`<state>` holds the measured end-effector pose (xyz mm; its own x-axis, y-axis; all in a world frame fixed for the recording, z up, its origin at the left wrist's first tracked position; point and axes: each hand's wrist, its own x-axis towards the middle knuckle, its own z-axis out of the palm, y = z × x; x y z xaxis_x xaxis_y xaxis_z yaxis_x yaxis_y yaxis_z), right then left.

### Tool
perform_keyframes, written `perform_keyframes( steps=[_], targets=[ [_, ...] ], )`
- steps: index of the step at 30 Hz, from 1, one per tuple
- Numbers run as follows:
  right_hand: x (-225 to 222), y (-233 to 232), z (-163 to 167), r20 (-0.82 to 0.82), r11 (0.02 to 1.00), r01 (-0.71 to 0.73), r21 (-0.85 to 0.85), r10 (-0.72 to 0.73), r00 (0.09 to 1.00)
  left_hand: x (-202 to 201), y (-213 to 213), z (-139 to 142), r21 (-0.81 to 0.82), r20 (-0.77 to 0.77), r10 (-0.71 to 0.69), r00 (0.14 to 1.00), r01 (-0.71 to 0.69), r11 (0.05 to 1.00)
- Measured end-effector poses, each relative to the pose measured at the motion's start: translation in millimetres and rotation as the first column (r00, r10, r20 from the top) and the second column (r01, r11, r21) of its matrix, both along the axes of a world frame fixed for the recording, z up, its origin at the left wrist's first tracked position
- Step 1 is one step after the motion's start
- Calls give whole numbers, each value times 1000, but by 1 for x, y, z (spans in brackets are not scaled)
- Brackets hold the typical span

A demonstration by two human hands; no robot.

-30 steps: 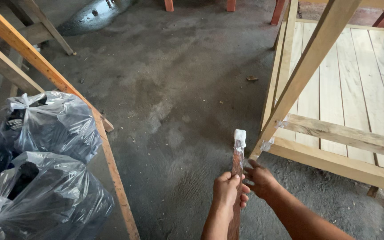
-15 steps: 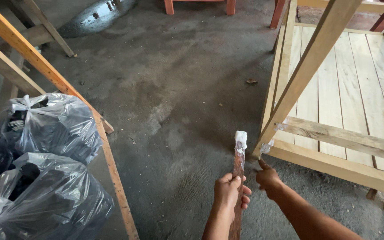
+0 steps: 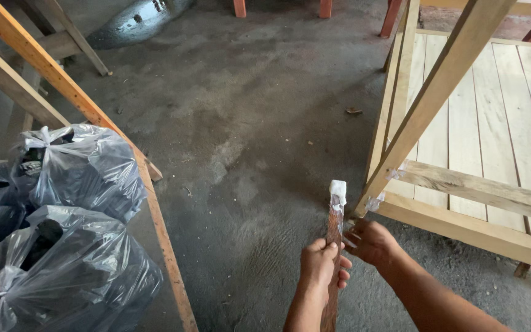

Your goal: The person applies white paint to the wooden rails and legs of an unfinished furniture frame using a paintbrush held in the left hand, steadying the frame with the right hand. They work along the lower rail and corner joints, then move around the frame to coat additional rails and the upper edge.

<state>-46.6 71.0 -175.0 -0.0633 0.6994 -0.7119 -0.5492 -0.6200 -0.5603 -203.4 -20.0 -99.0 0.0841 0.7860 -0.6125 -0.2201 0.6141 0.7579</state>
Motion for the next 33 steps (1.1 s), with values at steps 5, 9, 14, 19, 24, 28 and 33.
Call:
perform_keyframes(
  steps=[5,9,14,19,24,28,33],
  targets=[
    [-2,-4,9,-68,999,17,41,-15,998,-2,0,-6,12,48,25,999,-26,1000],
    [7,-13,2,114,978,-161,129,147,983,-1,4,-16,39,74,41,996,-44,998],
    [37,-37,-4,241,976,-199,86,174,955,4,10,-18,35,25,5,1000,-6,999],
    [77,-49,38,475,917,-332,222,196,858,15,6,-22,82,-3,-21,1000,21,996],
    [66,-54,97,773,807,-478,347,42,633,13,3,-24,153,-83,-38,996,50,987],
    [39,-69,134,966,704,-667,245,-120,228,5,-3,-9,78,-164,-124,979,138,987],
    [26,-79,163,984,700,-714,19,-140,-112,1,-5,21,101,-232,-231,945,259,960]
  ],
)
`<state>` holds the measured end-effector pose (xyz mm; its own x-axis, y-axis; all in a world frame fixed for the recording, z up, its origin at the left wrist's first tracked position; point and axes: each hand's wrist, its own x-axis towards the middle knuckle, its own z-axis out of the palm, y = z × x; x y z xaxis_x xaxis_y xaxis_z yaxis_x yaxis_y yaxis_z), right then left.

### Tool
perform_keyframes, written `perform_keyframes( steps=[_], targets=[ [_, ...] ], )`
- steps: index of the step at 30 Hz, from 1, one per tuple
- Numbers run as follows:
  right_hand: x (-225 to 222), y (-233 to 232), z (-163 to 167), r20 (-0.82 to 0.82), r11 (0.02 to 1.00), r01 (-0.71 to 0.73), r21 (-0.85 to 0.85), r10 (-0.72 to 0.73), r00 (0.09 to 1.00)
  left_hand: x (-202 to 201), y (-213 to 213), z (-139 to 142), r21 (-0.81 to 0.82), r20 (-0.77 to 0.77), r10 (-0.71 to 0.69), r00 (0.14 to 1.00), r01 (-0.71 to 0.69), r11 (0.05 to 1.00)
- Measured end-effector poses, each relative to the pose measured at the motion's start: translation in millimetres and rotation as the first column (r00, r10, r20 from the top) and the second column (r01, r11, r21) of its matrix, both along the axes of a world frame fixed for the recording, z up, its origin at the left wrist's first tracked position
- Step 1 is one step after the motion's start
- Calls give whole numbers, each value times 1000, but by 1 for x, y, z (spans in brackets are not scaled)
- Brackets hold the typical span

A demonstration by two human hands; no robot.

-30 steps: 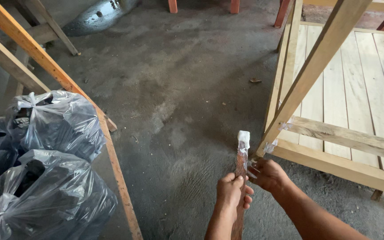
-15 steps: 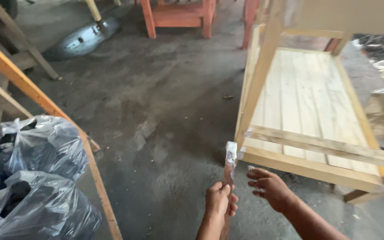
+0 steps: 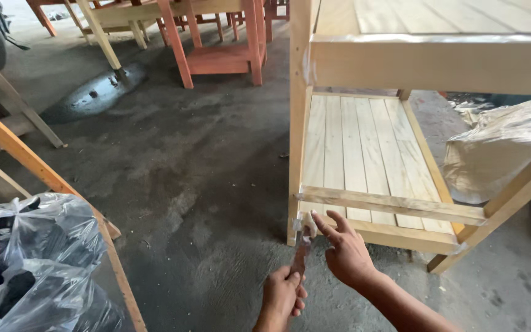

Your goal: The person applies white paint to the wooden rails and legs of an unfinished furniture frame using a paintbrush held in the left hand, steadying the frame with the right hand. They work along the lower rail and corner joints, then move around the frame to coat additional rails and the upper edge.

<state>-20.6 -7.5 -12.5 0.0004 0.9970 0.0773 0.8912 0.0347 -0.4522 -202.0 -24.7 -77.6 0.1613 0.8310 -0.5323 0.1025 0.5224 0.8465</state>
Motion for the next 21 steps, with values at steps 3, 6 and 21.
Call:
perform_keyframes(
  steps=[3,6,21],
  targets=[
    [6,-2,9,57,998,-52,33,50,997,6,4,11,9,-29,-47,998,48,999],
    [16,-5,13,62,997,-30,68,26,998,10,9,14,25,15,-80,997,79,997],
    [153,29,-40,-896,916,144,-373,-397,198,96,59,61,264,89,-143,986,116,957]
  ],
)
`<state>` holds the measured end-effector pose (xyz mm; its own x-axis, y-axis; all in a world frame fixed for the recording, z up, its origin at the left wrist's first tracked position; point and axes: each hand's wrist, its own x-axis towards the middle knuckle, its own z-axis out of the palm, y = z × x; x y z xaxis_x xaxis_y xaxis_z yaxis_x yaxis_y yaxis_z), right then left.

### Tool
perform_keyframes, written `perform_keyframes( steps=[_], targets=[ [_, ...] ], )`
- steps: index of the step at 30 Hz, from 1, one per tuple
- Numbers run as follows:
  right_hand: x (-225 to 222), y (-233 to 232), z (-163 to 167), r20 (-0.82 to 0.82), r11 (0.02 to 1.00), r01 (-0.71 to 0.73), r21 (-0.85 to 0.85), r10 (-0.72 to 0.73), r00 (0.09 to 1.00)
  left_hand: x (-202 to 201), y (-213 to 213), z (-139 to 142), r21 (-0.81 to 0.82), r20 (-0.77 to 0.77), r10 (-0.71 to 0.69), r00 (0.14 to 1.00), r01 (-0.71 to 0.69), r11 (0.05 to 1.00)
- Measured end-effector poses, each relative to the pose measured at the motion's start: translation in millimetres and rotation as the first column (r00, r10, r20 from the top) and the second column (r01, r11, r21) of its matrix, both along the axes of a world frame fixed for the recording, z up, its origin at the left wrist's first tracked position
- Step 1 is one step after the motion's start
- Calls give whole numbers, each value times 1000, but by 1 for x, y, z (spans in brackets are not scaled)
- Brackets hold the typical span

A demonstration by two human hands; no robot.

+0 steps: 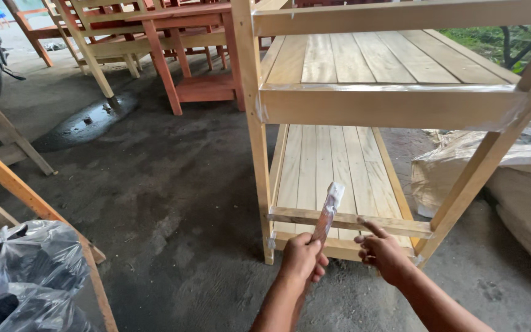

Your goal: The person applies white paint to the wooden rails and legs of an unfinished furniture frame using a paintbrush held in the left hand, steadying the frame with the right hand. They work along the lower rail and corner joints, then move around the frame to coat additional rails and the upper edge.

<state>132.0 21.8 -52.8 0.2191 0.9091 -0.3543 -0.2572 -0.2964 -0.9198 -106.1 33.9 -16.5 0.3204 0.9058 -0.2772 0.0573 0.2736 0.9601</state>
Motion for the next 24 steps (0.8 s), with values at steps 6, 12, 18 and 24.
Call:
perform_keyframes(
  steps=[6,12,18,24],
  targets=[
    [-3,3,9,274,994,-16,-105,44,961,20,-10,6,3,25,78,997,-78,997],
    [-11,4,26,574,972,-126,-198,219,789,25,-13,0,8,62,76,995,-76,997],
    [-25,-18,30,963,947,-171,-271,270,-30,27,-10,-11,16,12,41,999,-41,999],
    [-23,-34,33,977,971,-121,-208,211,15,25,-6,-15,-3,40,32,999,-32,999]
  ],
)
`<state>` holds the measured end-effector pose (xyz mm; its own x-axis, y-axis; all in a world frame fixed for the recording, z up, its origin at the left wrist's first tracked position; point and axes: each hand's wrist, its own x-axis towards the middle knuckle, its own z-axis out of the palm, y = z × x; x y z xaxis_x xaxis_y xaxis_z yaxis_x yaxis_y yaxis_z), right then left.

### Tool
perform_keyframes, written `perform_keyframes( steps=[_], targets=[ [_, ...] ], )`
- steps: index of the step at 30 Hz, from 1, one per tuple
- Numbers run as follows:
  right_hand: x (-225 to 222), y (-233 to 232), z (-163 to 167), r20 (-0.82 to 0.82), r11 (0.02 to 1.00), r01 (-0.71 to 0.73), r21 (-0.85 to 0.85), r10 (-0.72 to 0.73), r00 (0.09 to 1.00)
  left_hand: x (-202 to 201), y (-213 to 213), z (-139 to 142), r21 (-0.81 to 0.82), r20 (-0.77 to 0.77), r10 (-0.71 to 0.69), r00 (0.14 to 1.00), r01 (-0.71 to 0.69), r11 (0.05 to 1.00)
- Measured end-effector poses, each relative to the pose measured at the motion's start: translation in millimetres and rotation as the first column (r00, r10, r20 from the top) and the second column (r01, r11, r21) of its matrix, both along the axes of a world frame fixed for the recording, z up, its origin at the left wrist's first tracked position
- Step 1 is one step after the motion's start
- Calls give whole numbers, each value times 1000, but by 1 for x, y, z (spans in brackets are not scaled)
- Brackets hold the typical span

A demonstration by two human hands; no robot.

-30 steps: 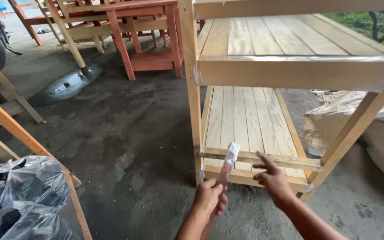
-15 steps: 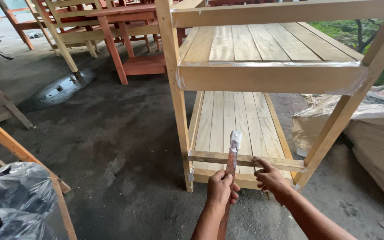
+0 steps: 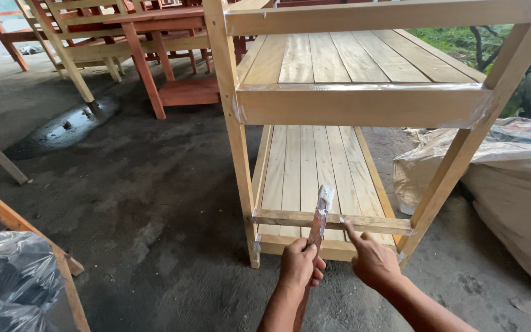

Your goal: The person applies white paint to the wooden rails and legs of an unfinished furniture frame using a paintbrush held in the left hand, steadying the frame with the right hand. They work along the lower rail and corner joints, then move around the frame to coat additional rails and the upper edge.

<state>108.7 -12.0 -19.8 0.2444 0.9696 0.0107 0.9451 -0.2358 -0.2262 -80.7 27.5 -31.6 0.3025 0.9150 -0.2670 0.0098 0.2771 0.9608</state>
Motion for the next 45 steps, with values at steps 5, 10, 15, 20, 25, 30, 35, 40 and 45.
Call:
perform_keyframes(
  steps=[5,10,15,20,25,30,35,40,45],
  targets=[
    [-2,6,1,-17,999,40,9,-39,999,3,1,2,-1,-21,-3,1000,3,1000],
    [-14,12,18,-20,999,45,-30,-45,999,6,-3,6,-4,-39,-27,999,27,1000],
    [-18,27,39,-12,992,-13,-123,12,1000,7,-4,8,-56,-64,-35,997,32,998],
    [-12,36,31,-13,998,-4,-55,3,1000,9,1,-3,-96,0,-31,1000,31,995],
    [-4,36,24,-185,988,86,129,-62,981,10,8,-20,-104,57,-22,998,28,994],
    [-8,27,33,-199,838,21,545,105,974,10,7,-23,-103,-21,-33,999,30,994],
    [-9,28,33,-128,937,12,350,35,991,13,-1,-13,-120,-12,-15,1000,13,993],
    [17,37,9,-686,896,214,388,126,717,10,-1,-6,-74,-84,-29,996,23,997],
    [30,37,-14,-940,963,244,-116,-186,286,10,3,-10,-65,-85,-28,996,22,998]
  ],
)
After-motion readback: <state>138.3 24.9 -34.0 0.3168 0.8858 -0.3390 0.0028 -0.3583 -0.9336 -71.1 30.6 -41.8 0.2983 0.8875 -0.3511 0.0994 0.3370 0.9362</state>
